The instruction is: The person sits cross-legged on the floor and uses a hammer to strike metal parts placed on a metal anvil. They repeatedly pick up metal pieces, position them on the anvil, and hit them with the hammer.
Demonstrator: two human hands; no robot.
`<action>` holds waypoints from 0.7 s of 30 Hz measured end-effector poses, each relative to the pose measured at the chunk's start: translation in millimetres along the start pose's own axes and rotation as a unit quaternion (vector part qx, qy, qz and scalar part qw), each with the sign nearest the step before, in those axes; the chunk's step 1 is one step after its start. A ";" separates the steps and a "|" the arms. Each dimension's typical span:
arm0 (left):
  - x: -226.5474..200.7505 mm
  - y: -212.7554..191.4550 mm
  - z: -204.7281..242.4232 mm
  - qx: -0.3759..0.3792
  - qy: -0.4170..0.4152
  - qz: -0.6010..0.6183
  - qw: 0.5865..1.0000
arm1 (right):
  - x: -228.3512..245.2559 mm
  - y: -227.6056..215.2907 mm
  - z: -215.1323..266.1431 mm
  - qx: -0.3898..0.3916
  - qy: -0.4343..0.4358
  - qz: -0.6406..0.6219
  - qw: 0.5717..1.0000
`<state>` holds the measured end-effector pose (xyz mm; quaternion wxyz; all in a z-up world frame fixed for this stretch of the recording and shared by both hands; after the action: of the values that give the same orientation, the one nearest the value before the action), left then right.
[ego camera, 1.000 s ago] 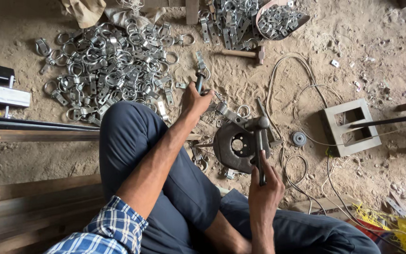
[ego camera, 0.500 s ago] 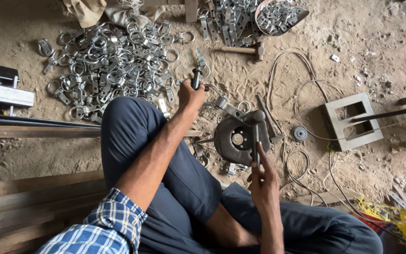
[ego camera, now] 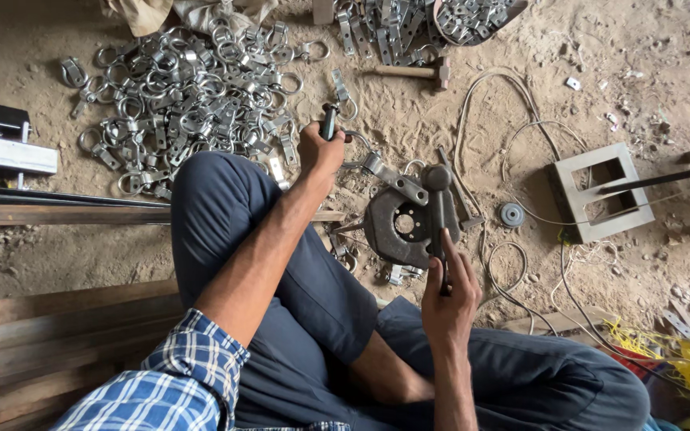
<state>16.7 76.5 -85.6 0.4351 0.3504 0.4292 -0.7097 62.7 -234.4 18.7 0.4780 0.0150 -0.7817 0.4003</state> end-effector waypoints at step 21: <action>-5.2 -6.4 1.7 -0.038 0.015 0.006 0.999 | -13.5 6.8 16.6 0.013 0.116 -0.048 0.992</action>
<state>12.6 78.3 -78.4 0.4458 0.3471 0.4598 -0.6851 55.1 -245.3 0.6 0.5840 0.0127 -0.7140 0.3861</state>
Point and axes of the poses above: each hand's wrist, its own z-axis away from the middle knuckle, its own y-axis out of the palm, x = y × z, the point moved 2 cm from there along -z, towards the middle knuckle, and after that the axes turned 1 degree about -x, right-handed, at the moved point
